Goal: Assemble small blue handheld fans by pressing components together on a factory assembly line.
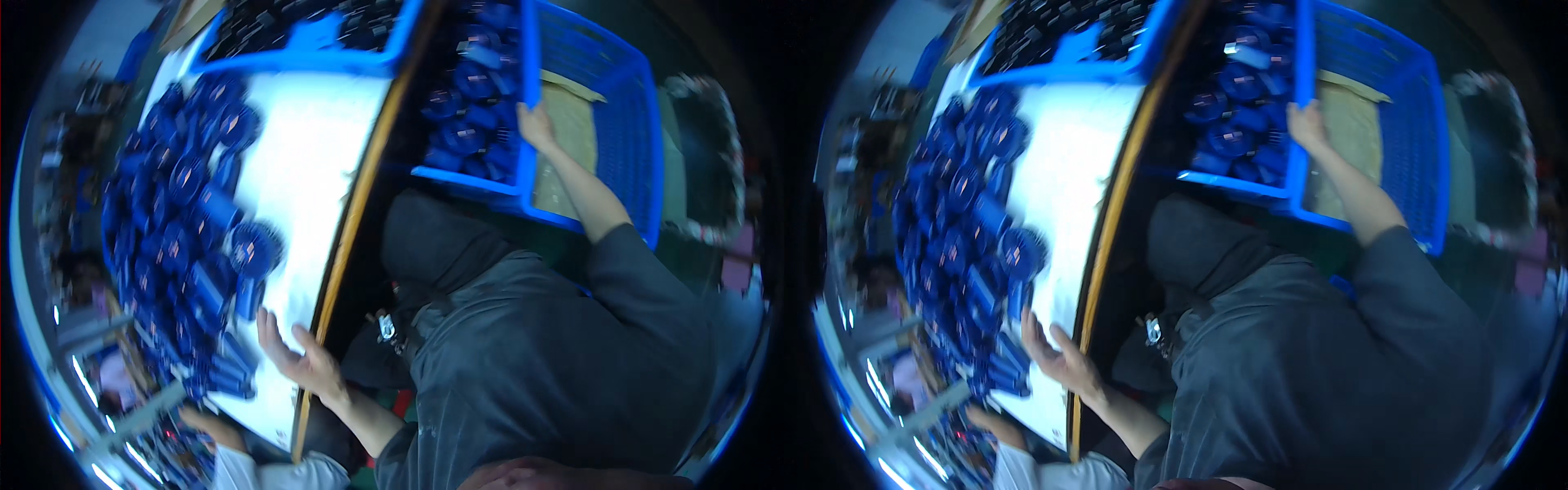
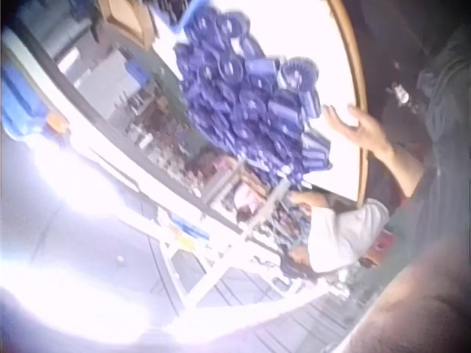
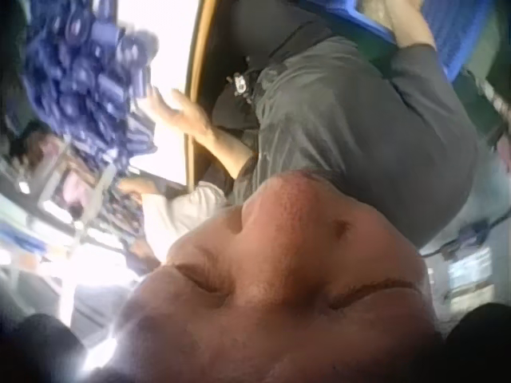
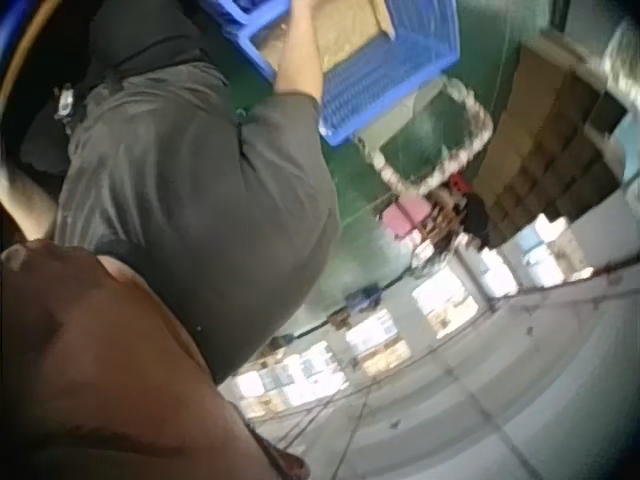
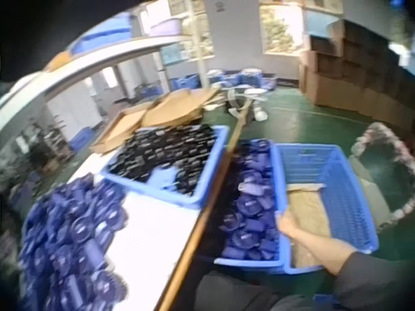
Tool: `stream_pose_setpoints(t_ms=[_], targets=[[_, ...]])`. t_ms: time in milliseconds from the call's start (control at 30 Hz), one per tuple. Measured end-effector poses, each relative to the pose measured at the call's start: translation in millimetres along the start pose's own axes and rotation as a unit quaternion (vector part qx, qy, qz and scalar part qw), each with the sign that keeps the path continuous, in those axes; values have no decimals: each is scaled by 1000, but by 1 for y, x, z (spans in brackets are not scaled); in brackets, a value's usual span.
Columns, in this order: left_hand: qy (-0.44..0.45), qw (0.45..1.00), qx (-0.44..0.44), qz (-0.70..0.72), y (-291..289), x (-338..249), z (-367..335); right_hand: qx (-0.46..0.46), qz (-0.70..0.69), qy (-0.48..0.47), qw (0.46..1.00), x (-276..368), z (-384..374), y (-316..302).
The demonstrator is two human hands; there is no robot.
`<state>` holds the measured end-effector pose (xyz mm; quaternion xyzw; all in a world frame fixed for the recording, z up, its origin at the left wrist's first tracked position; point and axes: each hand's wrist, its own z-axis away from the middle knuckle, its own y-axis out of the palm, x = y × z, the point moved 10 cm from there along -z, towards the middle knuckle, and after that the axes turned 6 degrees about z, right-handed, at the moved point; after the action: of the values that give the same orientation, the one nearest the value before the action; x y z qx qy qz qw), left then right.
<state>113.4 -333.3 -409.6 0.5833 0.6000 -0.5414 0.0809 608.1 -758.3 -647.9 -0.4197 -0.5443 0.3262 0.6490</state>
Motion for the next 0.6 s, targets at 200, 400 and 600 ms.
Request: stream_pose_setpoints(t_ms=[200, 400, 600], targets=[[1, 991, 11, -130, -6, 10, -34, 52, 8, -35, 998, 4, -17, 37], [55, 980, 46, -184, 13, 26, -53, 6, 5, -65, 998, -22, -52, 59], [63, 951, 100, -284, 19, 16, -70, 8, 60, -76, 995, -3, -30, 18]])
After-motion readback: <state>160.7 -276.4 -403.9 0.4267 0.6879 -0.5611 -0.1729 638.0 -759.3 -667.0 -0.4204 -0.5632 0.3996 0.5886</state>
